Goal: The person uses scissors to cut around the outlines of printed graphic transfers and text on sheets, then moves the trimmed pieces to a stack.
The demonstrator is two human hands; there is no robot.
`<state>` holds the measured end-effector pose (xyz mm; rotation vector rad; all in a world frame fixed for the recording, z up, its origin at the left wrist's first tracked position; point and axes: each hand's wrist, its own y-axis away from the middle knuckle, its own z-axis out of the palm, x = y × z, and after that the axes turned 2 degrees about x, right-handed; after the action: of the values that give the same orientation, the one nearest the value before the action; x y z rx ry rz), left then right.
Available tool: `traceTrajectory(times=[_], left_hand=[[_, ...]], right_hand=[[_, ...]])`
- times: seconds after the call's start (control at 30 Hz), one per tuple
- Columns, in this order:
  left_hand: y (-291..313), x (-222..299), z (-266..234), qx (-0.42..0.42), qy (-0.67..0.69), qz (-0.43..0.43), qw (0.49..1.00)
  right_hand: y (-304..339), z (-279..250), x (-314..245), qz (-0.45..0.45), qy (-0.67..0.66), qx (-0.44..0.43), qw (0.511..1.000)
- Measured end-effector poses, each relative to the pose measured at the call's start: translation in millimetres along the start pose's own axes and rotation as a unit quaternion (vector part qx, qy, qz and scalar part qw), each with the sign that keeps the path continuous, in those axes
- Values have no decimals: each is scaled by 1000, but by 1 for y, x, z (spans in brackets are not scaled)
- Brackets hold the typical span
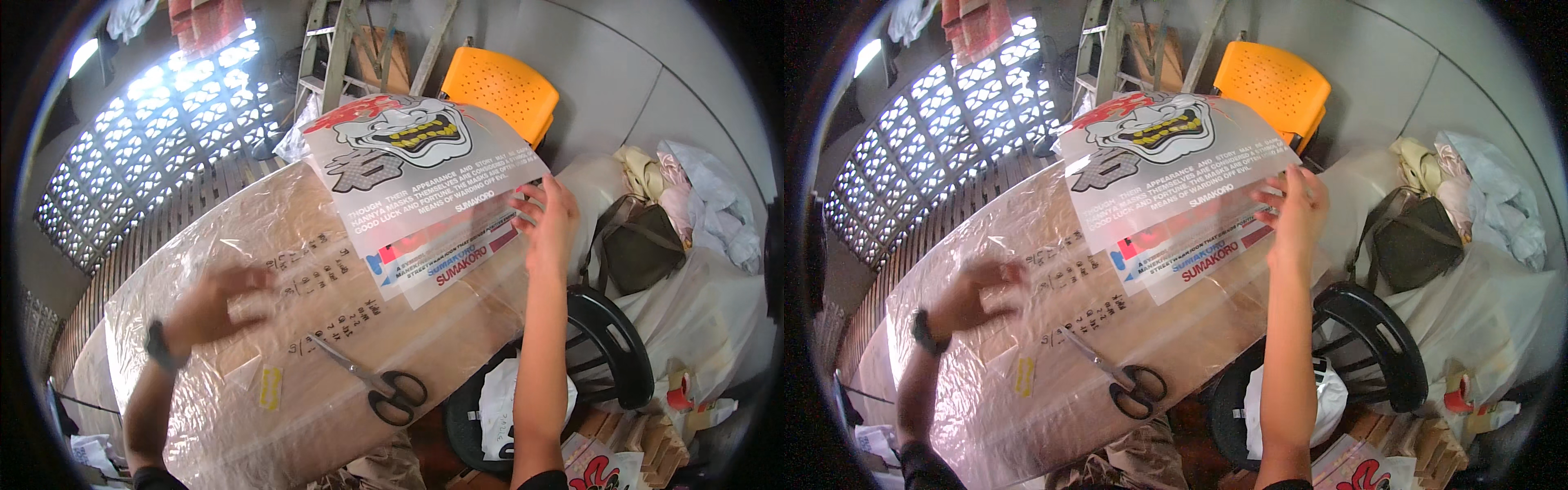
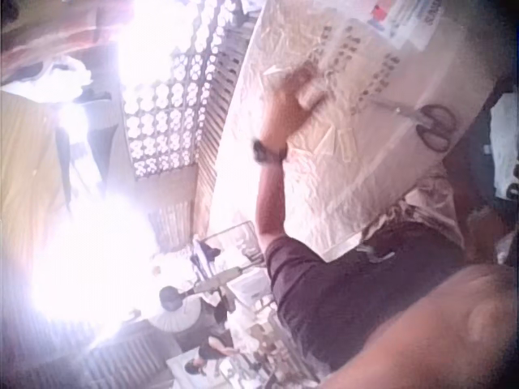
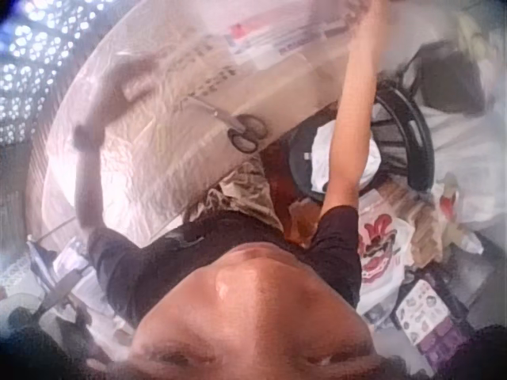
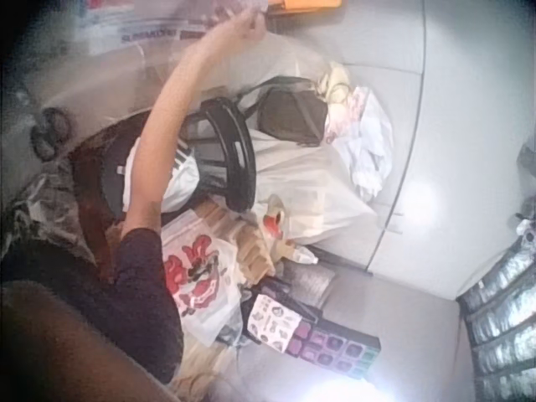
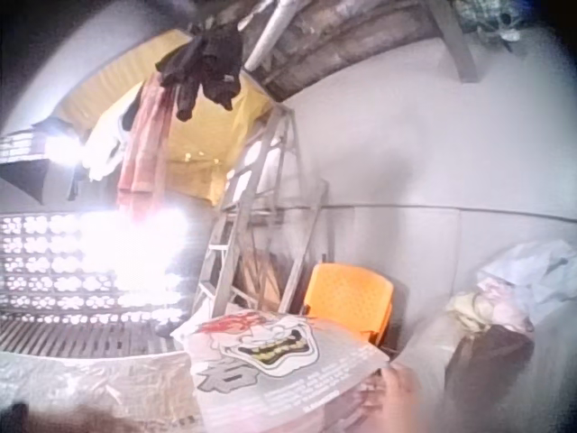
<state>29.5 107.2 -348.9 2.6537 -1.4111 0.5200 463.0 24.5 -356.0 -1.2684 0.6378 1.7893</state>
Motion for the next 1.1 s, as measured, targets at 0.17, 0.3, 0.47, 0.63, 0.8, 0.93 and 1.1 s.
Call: traceTrajectory(times=[0.17,0.3,0.47,0.63,0.8,0.93,1.1], left_hand=[[100,21,64,53,104,-17,993],[109,20,81,157,129,-41,978],[73,72,55,335,158,-93,924],[38,73,46,399,243,-19,884],[42,56,44,336,213,-17,917],[77,1,98,201,83,16,976],[68,13,91,135,-7,50,990]], right_hand=[[26,-15,17,-210,36,91,973],[94,2,15,-280,73,-142,947],[197,46,-5,-189,194,-481,834],[206,63,-2,-176,177,-493,834],[103,108,-25,-491,258,-248,794],[-14,159,-29,-585,385,-245,670],[-88,143,-14,-413,588,-283,636]])
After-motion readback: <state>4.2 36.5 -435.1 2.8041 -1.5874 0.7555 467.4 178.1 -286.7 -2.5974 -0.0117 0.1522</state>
